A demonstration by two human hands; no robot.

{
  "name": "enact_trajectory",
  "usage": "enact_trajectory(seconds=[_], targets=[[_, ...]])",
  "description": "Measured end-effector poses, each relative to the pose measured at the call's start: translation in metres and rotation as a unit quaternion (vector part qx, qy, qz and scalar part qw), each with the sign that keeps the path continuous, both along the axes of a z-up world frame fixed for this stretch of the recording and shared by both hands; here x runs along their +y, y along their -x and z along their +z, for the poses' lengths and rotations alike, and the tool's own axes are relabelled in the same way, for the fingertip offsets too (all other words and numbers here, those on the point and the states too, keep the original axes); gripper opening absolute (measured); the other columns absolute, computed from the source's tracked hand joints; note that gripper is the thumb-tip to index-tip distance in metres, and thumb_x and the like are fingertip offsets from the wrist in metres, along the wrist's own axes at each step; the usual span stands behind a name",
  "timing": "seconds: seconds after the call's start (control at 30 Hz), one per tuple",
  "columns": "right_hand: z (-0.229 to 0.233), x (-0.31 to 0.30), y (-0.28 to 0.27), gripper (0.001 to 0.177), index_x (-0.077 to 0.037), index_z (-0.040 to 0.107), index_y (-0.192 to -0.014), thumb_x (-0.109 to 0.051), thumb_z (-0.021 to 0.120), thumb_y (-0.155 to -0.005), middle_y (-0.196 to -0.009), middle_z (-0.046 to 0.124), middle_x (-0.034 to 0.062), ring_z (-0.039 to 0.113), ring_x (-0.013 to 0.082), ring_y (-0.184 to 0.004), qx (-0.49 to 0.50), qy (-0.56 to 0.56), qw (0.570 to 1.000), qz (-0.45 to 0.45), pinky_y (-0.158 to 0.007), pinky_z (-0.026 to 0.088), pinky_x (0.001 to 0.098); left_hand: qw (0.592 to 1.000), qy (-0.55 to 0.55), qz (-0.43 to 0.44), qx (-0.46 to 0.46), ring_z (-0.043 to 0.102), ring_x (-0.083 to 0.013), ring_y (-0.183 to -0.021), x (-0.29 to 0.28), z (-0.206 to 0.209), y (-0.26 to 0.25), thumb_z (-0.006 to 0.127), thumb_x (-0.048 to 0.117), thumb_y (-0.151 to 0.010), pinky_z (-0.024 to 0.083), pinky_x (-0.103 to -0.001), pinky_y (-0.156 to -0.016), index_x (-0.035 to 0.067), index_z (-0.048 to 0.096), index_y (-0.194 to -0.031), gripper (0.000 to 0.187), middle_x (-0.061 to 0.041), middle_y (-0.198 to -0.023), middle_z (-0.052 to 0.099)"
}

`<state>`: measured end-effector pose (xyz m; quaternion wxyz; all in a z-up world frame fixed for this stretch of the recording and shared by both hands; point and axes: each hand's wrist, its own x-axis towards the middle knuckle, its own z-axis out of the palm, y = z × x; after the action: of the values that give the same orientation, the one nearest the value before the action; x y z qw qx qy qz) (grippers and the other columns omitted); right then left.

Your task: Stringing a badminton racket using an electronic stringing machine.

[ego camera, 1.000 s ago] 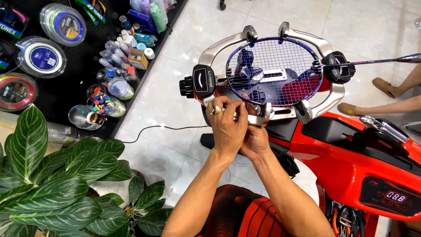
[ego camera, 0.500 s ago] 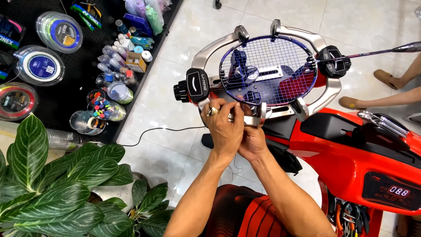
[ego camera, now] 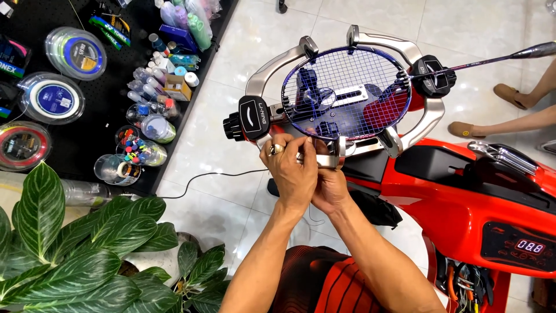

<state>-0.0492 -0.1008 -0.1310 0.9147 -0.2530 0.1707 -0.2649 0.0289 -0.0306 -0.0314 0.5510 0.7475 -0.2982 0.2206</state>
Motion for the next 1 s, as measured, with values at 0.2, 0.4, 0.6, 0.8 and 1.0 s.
enact_trajectory(seconds=[0.2, 0.4, 0.6, 0.8, 1.0], targets=[[-0.008, -0.002, 0.003, 0.072, -0.024, 0.064, -0.159, 0.011, 0.060, -0.097, -0.143, 0.077, 0.0170, 0.080, 0.0323, -0.118, 0.011, 0.001, 1.000, 0.007, -0.101, 0.067, 0.0497, 1.000, 0.000, -0.001, 0.002, 0.065, -0.0296, -0.098, 0.000, 0.000, 0.004, 0.082, 0.019, -0.104, 0.041, -0.044, -0.111, 0.014, 0.077, -0.097, 0.009, -0.002, -0.095, 0.060], [-0.012, -0.005, 0.003, 0.073, -0.024, 0.063, -0.160, 0.012, 0.060, -0.097, -0.143, 0.077, 0.0181, 0.080, 0.0348, -0.119, 0.004, -0.006, 1.000, 0.001, -0.103, 0.067, 0.0513, 1.000, -0.022, 0.006, -0.009, 0.064, -0.0283, -0.102, 0.002, 0.001, 0.006, 0.081, 0.020, -0.106, 0.041, -0.045, -0.113, 0.013, 0.075, -0.103, 0.010, -0.002, -0.100, 0.060], [0.040, 0.009, 0.000, 0.065, -0.020, 0.068, -0.154, 0.011, 0.062, -0.097, -0.137, 0.080, 0.0215, 0.082, 0.0359, -0.117, 0.005, -0.016, 1.000, -0.007, -0.102, 0.068, 0.0505, 1.000, -0.012, 0.007, -0.003, 0.064, -0.0303, -0.104, 0.004, 0.005, 0.010, 0.081, 0.023, -0.103, 0.042, -0.046, -0.113, 0.013, 0.072, -0.105, 0.013, -0.003, -0.104, 0.060], [0.028, 0.008, 0.002, 0.065, -0.017, 0.072, -0.152, 0.013, 0.061, -0.095, -0.134, 0.081, 0.0230, 0.083, 0.0369, -0.114, 0.006, -0.025, 1.000, -0.008, -0.101, 0.069, 0.0520, 1.000, -0.016, 0.013, -0.020, 0.065, -0.0272, -0.100, 0.001, 0.003, 0.010, 0.079, 0.015, -0.103, 0.040, -0.043, -0.112, 0.014, 0.072, -0.102, 0.007, -0.002, -0.098, 0.060], [0.005, 0.004, 0.007, 0.062, -0.012, 0.071, -0.152, 0.012, 0.064, -0.095, -0.132, 0.080, 0.0281, 0.082, 0.0406, -0.115, 0.013, -0.042, 0.999, -0.006, -0.103, 0.067, 0.0566, 1.000, -0.015, 0.018, -0.018, 0.064, -0.0281, -0.097, -0.001, 0.002, 0.011, 0.079, 0.014, -0.102, 0.040, -0.044, -0.111, 0.013, 0.072, -0.100, 0.007, -0.004, -0.095, 0.061]])
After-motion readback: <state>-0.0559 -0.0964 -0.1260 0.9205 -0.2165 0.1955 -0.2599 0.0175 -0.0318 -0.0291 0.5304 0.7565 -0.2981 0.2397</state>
